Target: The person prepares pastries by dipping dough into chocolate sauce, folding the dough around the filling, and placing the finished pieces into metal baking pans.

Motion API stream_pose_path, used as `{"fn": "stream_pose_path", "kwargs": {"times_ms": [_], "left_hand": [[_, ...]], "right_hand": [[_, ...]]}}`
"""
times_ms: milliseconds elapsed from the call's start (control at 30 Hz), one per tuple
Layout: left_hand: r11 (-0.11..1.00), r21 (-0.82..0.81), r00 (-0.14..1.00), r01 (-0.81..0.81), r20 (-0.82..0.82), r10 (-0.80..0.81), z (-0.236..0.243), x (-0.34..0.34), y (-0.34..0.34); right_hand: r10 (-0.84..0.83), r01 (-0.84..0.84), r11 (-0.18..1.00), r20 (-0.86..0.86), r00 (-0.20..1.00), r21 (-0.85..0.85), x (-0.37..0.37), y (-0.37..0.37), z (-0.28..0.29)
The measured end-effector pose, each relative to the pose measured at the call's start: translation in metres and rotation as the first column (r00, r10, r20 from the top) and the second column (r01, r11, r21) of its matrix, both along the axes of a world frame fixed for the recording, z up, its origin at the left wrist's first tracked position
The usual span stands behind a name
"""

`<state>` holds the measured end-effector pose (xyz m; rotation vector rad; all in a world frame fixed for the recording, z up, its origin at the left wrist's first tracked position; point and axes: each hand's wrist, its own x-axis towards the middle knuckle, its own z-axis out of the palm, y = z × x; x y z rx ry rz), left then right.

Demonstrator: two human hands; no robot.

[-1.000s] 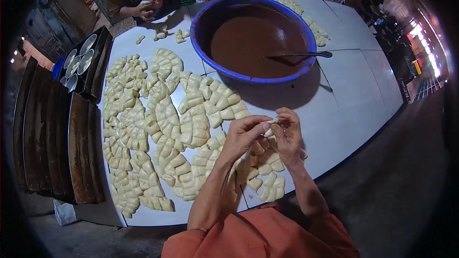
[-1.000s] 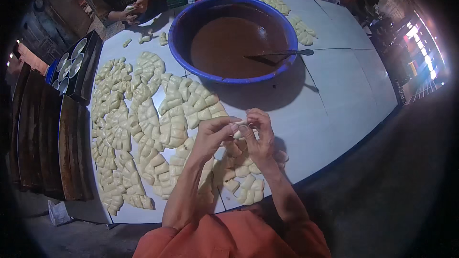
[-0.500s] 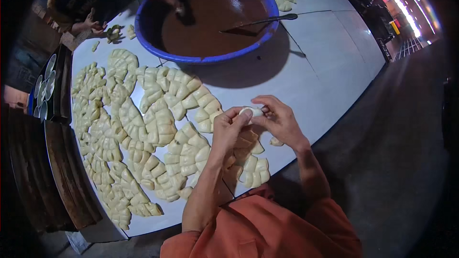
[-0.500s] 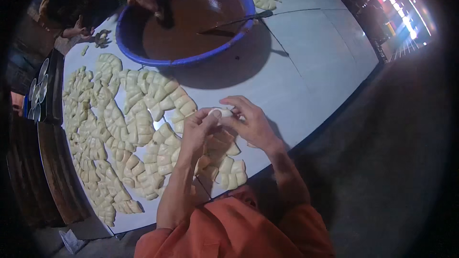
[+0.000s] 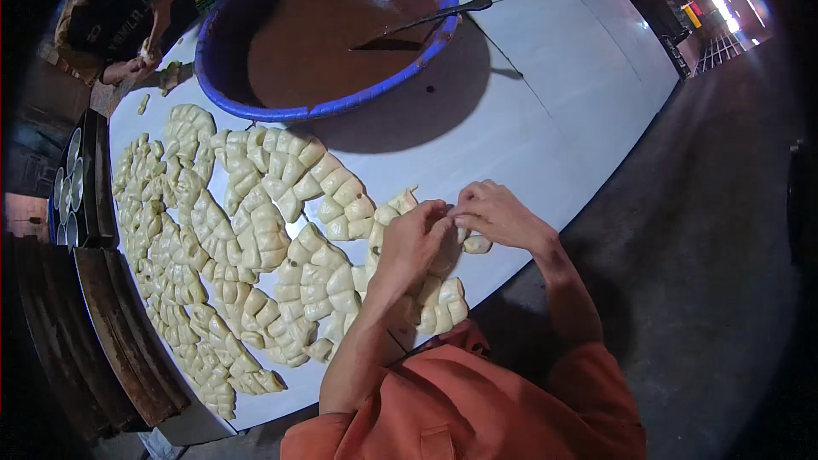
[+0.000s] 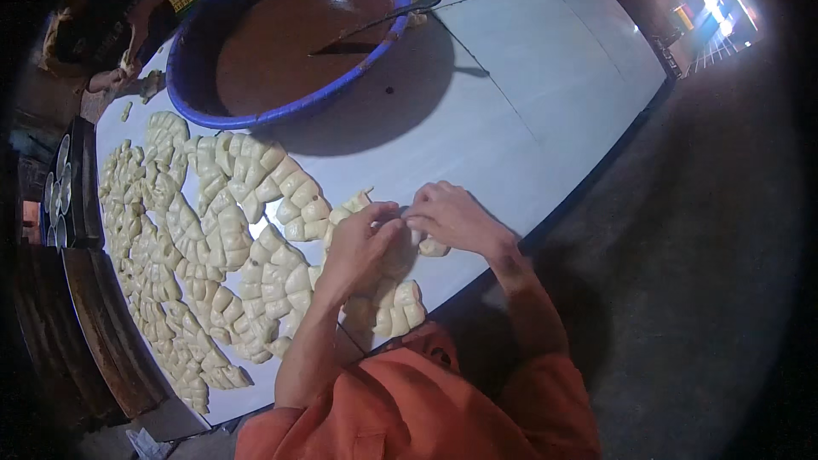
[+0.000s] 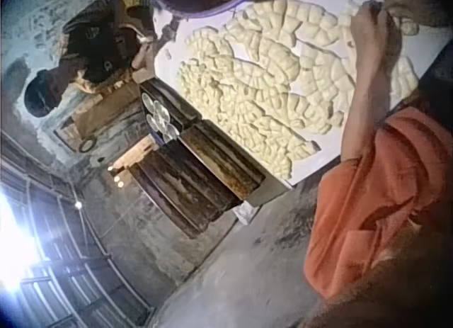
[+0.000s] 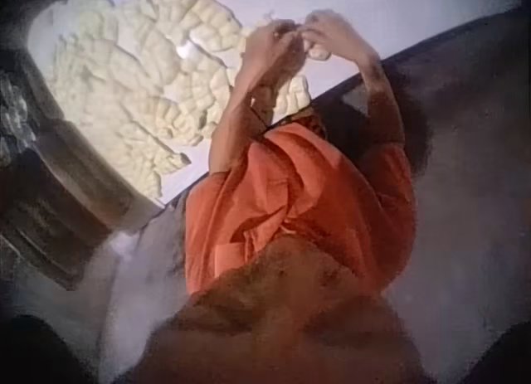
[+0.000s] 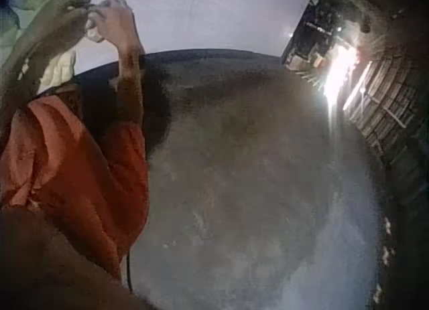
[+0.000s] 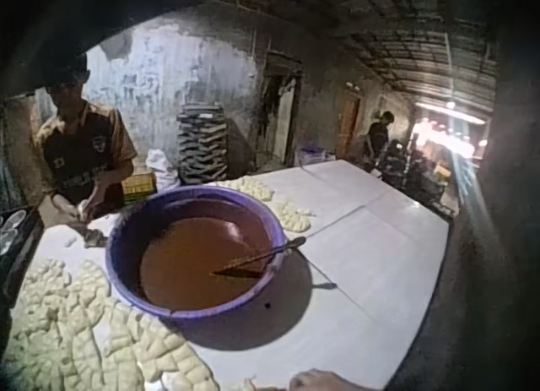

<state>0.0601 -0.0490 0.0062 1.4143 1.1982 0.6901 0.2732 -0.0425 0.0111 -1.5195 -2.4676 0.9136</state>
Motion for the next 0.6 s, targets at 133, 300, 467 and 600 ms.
{"fn": "stream_pose_path", "kwargs": {"times_ms": [133,300,467,600], "left_hand": [[0.983,-0.004,0.951,0.184,-0.252,-0.179,-0.003,0.013,0.002],[0.968,0.046,0.912,0.246,-0.350,-0.215,-0.011,0.025,0.002],[0.959,0.083,0.930,0.271,-0.279,-0.238,-0.007,0.018,0.002],[0.996,0.069,0.931,0.050,-0.364,-0.021,0.011,-0.012,-0.003]], "right_hand": [[-0.304,0.303,0.940,0.017,0.953,-0.155,0.009,-0.013,0.016],[-0.332,0.299,0.917,-0.094,0.938,-0.263,0.012,-0.033,0.004],[-0.240,0.219,0.951,-0.075,0.968,-0.218,0.016,-0.032,0.000],[-0.435,0.411,0.896,-0.145,0.888,-0.170,-0.007,-0.016,0.017]]}}
